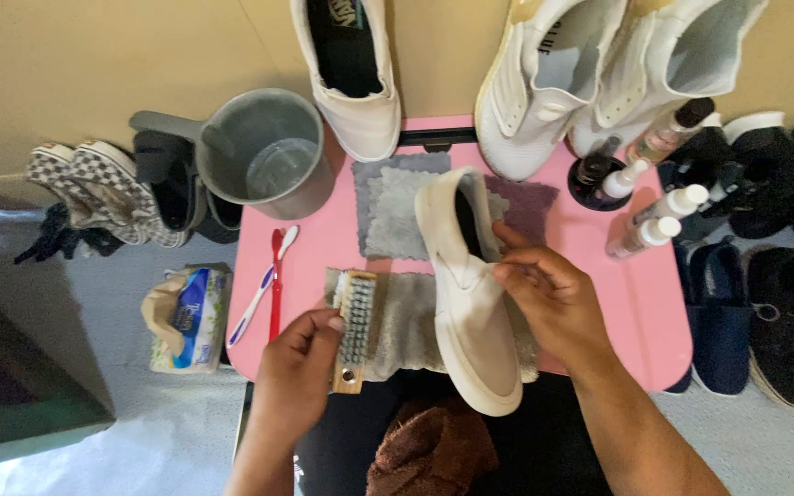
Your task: The person is cleaning the upper part of a white slip-on shoe by scrubbing it with a brush and water.
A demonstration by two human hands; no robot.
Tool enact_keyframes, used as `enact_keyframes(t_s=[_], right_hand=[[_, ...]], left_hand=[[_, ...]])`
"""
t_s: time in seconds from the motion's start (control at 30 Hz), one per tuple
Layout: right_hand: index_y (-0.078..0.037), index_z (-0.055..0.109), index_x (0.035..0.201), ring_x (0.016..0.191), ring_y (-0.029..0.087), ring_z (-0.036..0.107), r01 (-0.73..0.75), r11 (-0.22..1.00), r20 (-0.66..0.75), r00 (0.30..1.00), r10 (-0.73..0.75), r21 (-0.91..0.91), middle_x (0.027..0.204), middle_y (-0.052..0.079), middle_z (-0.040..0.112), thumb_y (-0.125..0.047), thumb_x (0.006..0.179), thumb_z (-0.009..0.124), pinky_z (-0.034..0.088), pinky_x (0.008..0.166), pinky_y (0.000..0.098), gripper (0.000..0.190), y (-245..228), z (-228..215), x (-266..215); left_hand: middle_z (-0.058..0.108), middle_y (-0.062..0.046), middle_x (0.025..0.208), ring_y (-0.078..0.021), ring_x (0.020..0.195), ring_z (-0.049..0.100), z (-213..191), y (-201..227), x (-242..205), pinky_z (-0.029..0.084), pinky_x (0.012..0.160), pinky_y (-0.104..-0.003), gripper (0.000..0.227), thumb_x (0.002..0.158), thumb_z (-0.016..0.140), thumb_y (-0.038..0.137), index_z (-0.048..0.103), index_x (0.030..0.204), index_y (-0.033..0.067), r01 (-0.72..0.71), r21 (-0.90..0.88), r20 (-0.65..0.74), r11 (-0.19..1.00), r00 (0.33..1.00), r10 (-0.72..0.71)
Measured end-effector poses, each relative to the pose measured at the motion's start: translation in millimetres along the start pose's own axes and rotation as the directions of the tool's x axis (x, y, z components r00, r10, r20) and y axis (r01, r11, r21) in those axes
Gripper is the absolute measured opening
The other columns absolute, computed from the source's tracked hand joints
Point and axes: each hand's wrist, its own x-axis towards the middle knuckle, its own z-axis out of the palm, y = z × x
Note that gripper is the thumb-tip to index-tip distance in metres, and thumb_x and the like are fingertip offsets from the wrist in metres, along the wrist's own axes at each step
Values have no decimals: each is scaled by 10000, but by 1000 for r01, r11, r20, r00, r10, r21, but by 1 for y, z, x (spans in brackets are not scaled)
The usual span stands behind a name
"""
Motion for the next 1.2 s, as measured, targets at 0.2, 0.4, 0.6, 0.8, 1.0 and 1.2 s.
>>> enact_keyframes(t_s=[0.2,0.4,0.6,0.8,1.0,1.2], right_hand=[[-105,715,993,1362,222,644,3,998,13,1000,-4,58,1462,200,670,-82,939,718,515,1110,306,58,26,-10,4],[-14,721,977,1289,288,642,128,990,5,992,-129,60,1381,210,698,-48,950,735,497,1098,494,46,34,-8,8],[-21,702,923,1296,300,637,228,973,6,973,-229,45,1407,215,685,-64,951,723,453,1109,482,55,58,-16,11],[-48,690,910,1332,315,664,162,982,-45,986,-158,97,1373,259,694,-26,915,700,536,1085,382,25,46,-12,7],[-56,704,921,1247,286,688,183,981,-55,982,-180,56,1305,218,711,-73,921,721,541,1061,363,25,50,-13,7],[-38,720,964,1166,271,689,226,974,-29,974,-226,-11,1250,212,706,-85,934,715,550,983,340,56,54,-17,7]], left_hand=[[787,-300,1066,-358,842,755,-43,32,25,619,774,-456,302,1051,502,200,637,1111,-63,-42,-566,165,823,973,163],[729,-248,1028,-377,933,744,-90,108,77,576,733,-452,359,1005,778,199,716,1282,-22,-515,329,-178,791,789,588],[723,-241,1006,-395,906,761,-79,139,152,630,677,-464,313,928,785,164,773,1191,-6,-432,725,17,536,790,613],[679,-204,1280,-436,1146,679,-46,151,198,595,859,-556,358,947,565,223,726,1222,61,-137,956,68,260,963,259],[677,-179,1304,-383,1192,672,-37,150,212,606,887,-500,391,905,584,139,706,1268,64,-83,964,32,253,980,197],[651,-200,1343,-399,1244,627,-35,140,223,581,943,-526,416,903,560,107,689,1295,51,-117,963,57,244,969,240]])
